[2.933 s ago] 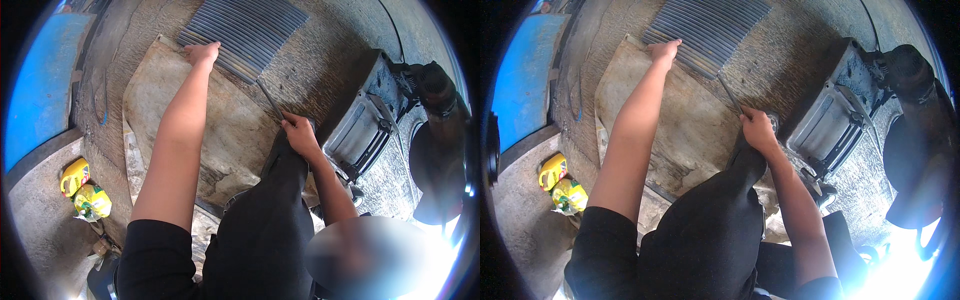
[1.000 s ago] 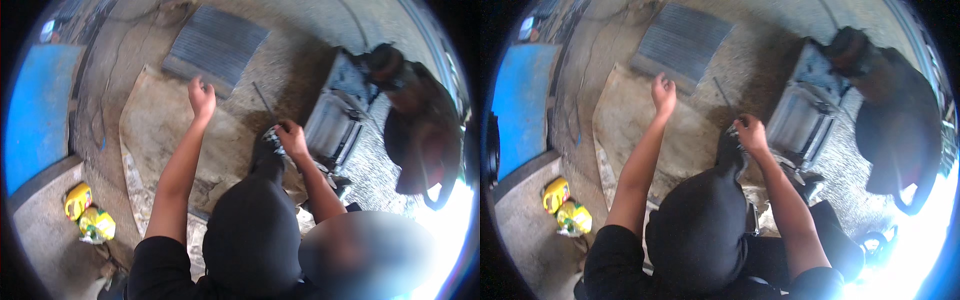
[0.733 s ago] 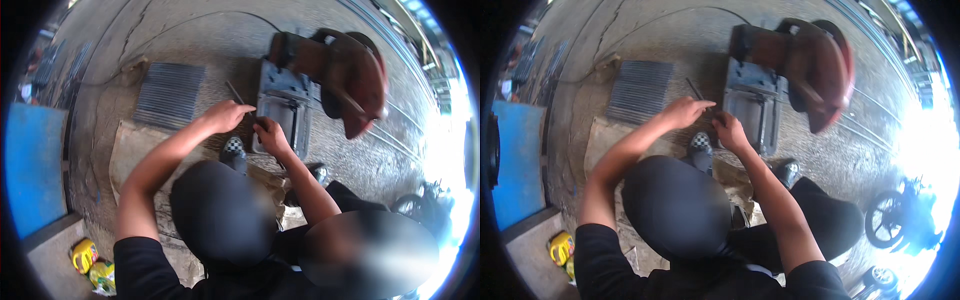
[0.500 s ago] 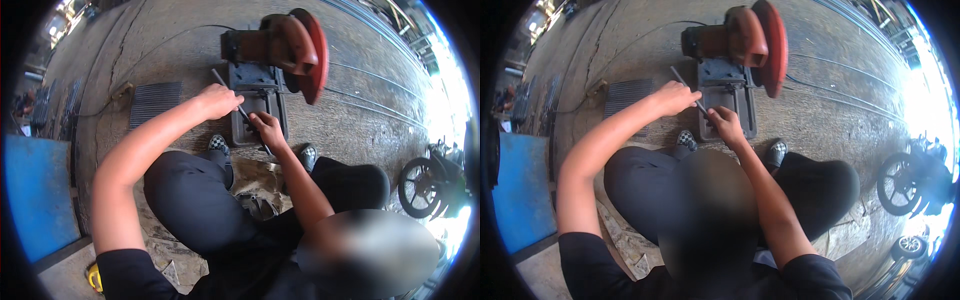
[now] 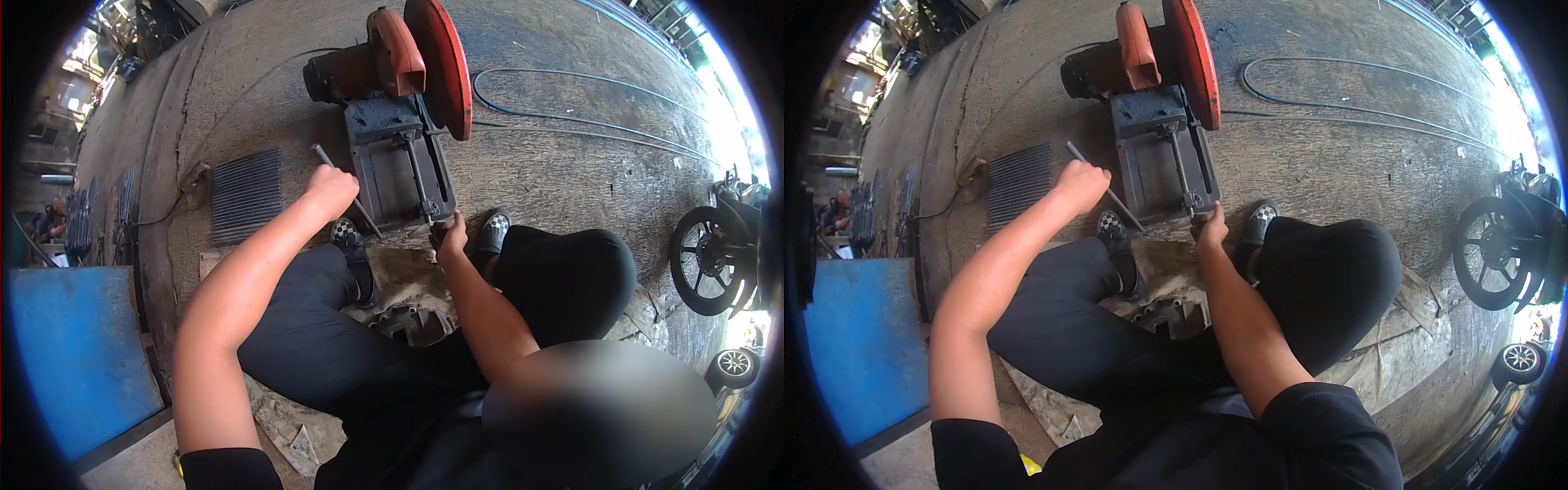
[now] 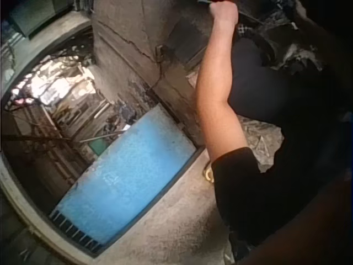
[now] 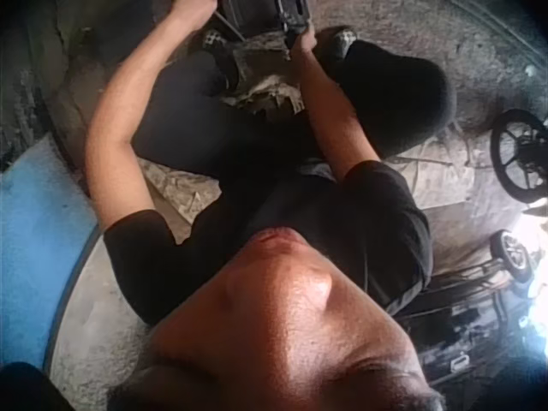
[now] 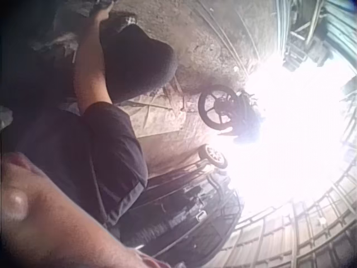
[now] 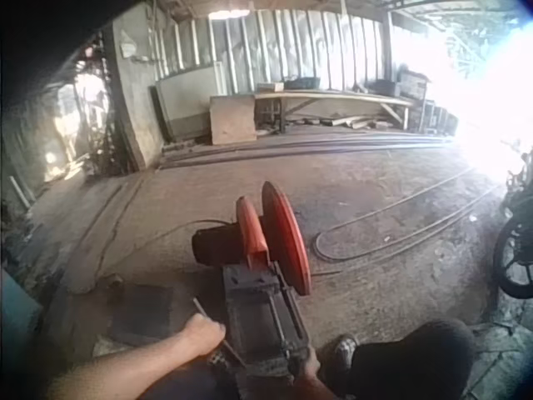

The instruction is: Using a circular chop saw to cut a thin metal rod into smaller pieces.

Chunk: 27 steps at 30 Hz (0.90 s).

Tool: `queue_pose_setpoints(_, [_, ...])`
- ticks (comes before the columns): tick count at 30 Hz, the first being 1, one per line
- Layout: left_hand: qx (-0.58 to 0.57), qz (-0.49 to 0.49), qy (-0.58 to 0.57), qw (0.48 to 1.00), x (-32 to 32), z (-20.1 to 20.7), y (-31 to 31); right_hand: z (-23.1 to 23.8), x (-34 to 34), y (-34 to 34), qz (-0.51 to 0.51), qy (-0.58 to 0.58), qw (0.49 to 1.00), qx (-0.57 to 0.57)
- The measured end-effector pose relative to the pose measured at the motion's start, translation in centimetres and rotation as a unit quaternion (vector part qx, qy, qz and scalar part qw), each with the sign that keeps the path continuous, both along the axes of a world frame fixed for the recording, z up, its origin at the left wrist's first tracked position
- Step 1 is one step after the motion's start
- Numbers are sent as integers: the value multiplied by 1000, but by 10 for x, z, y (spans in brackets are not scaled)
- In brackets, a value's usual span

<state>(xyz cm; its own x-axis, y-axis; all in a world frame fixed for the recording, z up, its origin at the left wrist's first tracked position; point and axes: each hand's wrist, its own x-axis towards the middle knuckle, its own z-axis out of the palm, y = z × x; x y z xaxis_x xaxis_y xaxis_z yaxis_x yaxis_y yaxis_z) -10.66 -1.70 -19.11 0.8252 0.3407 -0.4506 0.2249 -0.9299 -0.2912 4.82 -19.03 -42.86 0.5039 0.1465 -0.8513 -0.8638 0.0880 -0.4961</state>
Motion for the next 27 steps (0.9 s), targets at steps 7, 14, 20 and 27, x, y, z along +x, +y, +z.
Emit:
queue_pose_setpoints(7, [-5,26,-22,999,-13,-26,-3,-8,-14,8,94,-64,984,-135])
queue_pose_setpoints(14, [-3,51,-24,998,-15,-39,1,-17,-3,1,16,-45,999,-11])
queue_pose_setpoints(20, [4,94,-32,995,-11,-43,-3,-35,-8,1,189,-14,975,-119])
queue_pose_setpoints(27, [1,100,-46,994,-7,-41,-7,-25,2,-1,46,63,996,-36])
